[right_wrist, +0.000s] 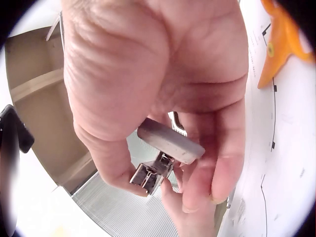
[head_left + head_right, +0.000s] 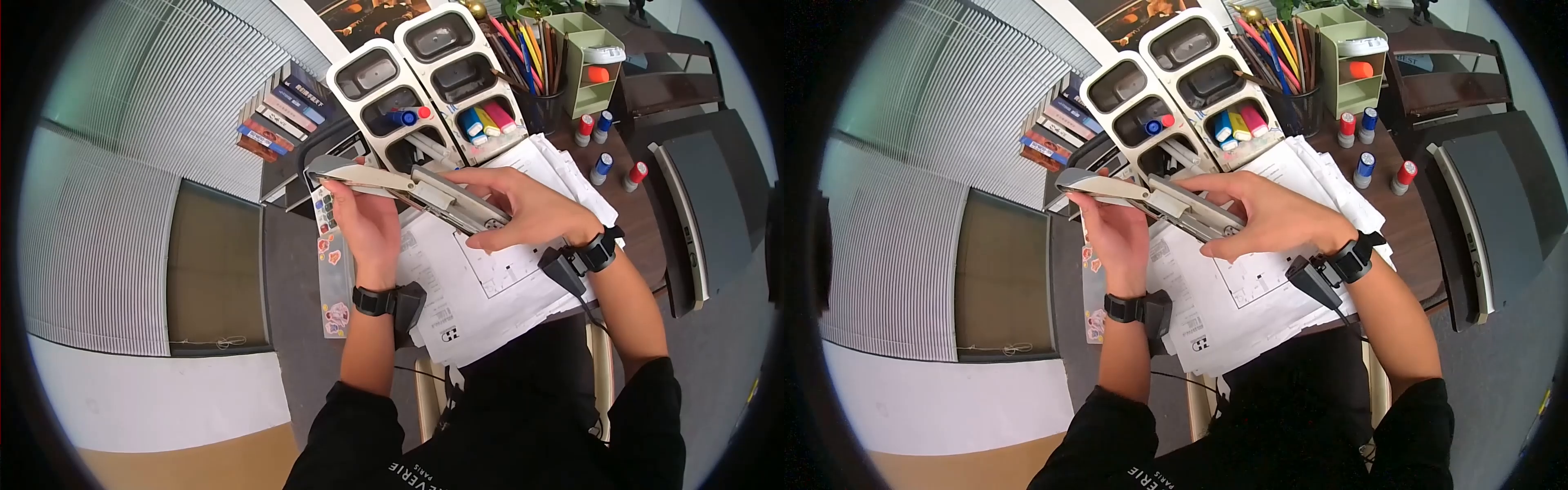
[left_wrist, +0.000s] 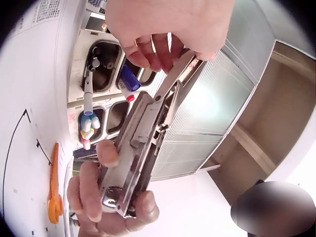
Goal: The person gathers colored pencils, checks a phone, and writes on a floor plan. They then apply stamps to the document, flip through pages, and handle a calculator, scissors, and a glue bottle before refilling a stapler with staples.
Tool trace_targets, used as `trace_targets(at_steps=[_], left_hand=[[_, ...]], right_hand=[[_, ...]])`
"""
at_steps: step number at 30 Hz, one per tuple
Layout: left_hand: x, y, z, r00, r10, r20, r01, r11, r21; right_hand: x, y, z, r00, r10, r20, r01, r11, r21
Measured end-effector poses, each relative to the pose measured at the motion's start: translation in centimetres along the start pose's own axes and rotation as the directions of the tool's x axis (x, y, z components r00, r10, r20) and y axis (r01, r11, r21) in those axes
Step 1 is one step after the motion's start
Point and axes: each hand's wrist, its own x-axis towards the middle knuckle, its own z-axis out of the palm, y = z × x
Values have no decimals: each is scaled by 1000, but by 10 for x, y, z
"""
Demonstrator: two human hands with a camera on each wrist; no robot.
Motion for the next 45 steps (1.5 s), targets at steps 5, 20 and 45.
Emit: trace_targets(at_steps=[5,20,45], left_hand=[[-4,4,9,999,27,23,-27,1000,-14],[-5,-1,-1,922,64,381,-91,994,54],[-3,3,1,911,26,412,9,997,-81]], right_hand=[[0,-2,5,999,-13,-33,14,1000,28],[3,-7,-2,983,-26,-183,41,996,82],[5,10,-5,979,185,91,-201,768,608]])
